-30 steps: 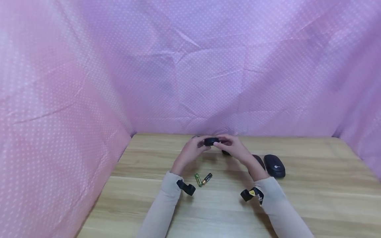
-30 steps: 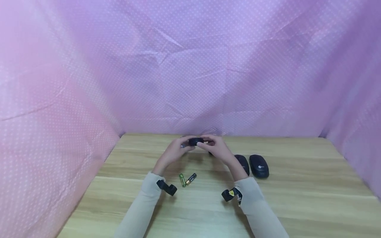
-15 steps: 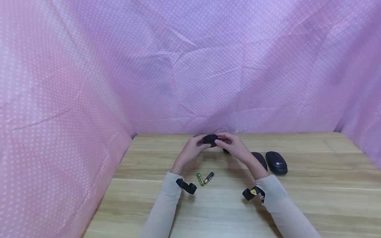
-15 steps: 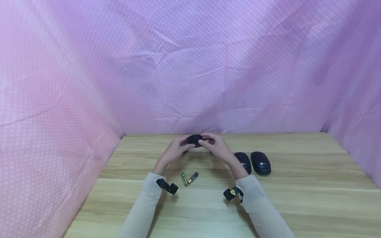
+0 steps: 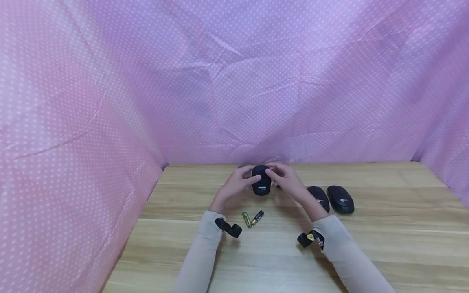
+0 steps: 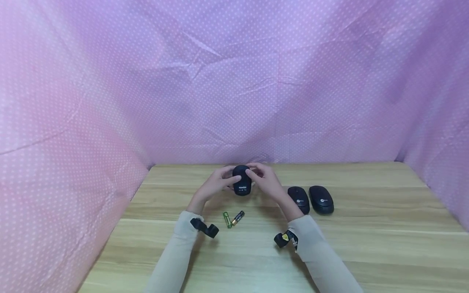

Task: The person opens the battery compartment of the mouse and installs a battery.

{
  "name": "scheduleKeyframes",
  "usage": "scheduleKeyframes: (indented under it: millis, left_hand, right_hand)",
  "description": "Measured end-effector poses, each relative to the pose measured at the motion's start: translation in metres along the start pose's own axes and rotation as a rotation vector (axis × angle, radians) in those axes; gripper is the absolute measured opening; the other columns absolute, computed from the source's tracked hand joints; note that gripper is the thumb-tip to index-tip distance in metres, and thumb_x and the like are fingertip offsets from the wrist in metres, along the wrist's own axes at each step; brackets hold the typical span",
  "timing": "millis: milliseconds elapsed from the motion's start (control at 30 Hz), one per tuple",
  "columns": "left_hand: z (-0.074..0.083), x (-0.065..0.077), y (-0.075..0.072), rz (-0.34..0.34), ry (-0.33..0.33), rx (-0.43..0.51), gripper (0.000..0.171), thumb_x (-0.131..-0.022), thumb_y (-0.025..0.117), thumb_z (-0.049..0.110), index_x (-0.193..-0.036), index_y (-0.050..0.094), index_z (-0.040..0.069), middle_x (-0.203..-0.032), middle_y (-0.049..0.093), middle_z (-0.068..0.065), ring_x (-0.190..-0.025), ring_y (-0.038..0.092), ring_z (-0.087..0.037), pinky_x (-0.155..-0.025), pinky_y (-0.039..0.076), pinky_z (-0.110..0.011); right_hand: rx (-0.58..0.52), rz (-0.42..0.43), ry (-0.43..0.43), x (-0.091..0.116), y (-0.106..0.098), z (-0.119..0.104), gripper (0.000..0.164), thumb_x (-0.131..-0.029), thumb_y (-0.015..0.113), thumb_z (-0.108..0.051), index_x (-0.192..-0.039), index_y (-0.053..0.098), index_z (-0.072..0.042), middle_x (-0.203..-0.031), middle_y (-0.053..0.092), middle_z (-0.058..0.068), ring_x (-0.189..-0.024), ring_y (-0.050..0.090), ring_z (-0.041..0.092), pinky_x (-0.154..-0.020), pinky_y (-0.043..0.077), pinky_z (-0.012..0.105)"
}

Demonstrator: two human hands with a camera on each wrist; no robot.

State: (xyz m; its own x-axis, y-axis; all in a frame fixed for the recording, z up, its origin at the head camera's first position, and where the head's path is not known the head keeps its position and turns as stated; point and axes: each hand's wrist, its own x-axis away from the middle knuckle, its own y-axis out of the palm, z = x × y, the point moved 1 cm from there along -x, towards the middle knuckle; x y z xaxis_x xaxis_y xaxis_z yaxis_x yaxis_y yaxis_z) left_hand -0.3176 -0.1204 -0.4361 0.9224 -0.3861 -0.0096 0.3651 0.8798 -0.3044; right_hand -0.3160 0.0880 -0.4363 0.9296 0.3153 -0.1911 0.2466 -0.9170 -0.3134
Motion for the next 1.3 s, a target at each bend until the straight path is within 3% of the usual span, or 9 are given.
scheduleKeyframes:
  millis: [233, 433, 600, 667, 867, 1067, 1300]
  left_hand:
    - [0.0013, 0.0002, 0.0010, -0.015, -0.001, 0.067, 0.044, -0.102, 0.062, 0.019, -0.143, 0.054, 0.004, -0.135, 0.062, -0.025, -0.089, 0.075, -0.023, -0.080, 0.064, -0.046]
    - [0.0009, 0.0000, 0.0006, -0.009, -0.025, 0.143, 0.047, -0.103, 0.061, 0.020, -0.146, 0.050, 0.005, -0.134, 0.063, -0.029, -0.091, 0.076, -0.030, -0.081, 0.064, -0.048]
    - [0.0011, 0.0008, -0.0003, -0.005, -0.039, 0.183, 0.047, -0.103, 0.061, 0.020, -0.147, 0.050, 0.007, -0.135, 0.062, -0.028, -0.087, 0.076, -0.025, -0.081, 0.064, -0.047]
    - [0.0015, 0.0012, -0.0004, -0.005, -0.035, 0.183, 0.047, -0.103, 0.060, 0.020, -0.147, 0.049, 0.007, -0.134, 0.063, -0.028, -0.085, 0.075, -0.022, -0.080, 0.064, -0.045]
    - [0.0039, 0.0027, 0.0002, -0.002, -0.005, 0.180, 0.046, -0.104, 0.058, 0.017, -0.147, 0.049, 0.003, -0.132, 0.064, -0.029, -0.082, 0.073, -0.017, -0.083, 0.063, -0.050]
    - [0.0051, 0.0038, 0.0013, 0.000, -0.006, 0.190, 0.046, -0.104, 0.057, 0.017, -0.147, 0.049, 0.003, -0.134, 0.062, -0.029, -0.081, 0.072, -0.015, -0.086, 0.061, -0.056]
    - [0.0030, 0.0032, 0.0018, 0.014, -0.006, 0.192, 0.047, -0.104, 0.059, 0.018, -0.148, 0.049, 0.007, -0.136, 0.062, -0.027, -0.086, 0.073, -0.017, -0.084, 0.063, -0.047]
  right_hand:
    - [-0.016, 0.000, -0.027, -0.0005, 0.0032, 0.0007, 0.038, -0.104, 0.058, -0.013, -0.141, 0.057, -0.003, -0.127, 0.065, 0.028, -0.096, 0.063, 0.020, -0.068, 0.058, 0.033]
    - [-0.003, -0.016, -0.059, -0.0003, 0.0031, 0.0009, 0.043, -0.103, 0.059, -0.011, -0.146, 0.053, -0.006, -0.123, 0.066, 0.028, -0.090, 0.060, 0.023, -0.063, 0.052, 0.029]
    - [0.005, -0.045, -0.084, 0.0003, 0.0031, 0.0013, 0.049, -0.101, 0.060, -0.009, -0.149, 0.049, -0.006, -0.128, 0.065, 0.026, -0.109, 0.064, 0.031, -0.087, 0.053, 0.029]
    - [-0.003, -0.052, -0.086, 0.0003, 0.0031, 0.0018, 0.050, -0.101, 0.060, -0.008, -0.150, 0.048, -0.006, -0.129, 0.064, 0.026, -0.112, 0.064, 0.031, -0.090, 0.053, 0.029]
    - [-0.049, -0.060, -0.068, 0.0006, 0.0031, 0.0033, 0.048, -0.103, 0.059, -0.010, -0.150, 0.050, -0.014, -0.125, 0.064, 0.025, -0.095, 0.061, 0.020, -0.066, 0.051, 0.029]
    - [-0.052, -0.048, -0.096, 0.0013, 0.0048, 0.0041, 0.047, -0.103, 0.059, -0.011, -0.150, 0.050, -0.012, -0.125, 0.065, 0.026, -0.096, 0.062, 0.017, -0.065, 0.051, 0.030]
    - [-0.074, -0.037, -0.140, 0.0014, 0.0057, 0.0051, 0.048, -0.102, 0.059, -0.006, -0.149, 0.049, -0.004, -0.136, 0.059, 0.025, -0.115, 0.064, 0.033, -0.084, 0.053, 0.017]
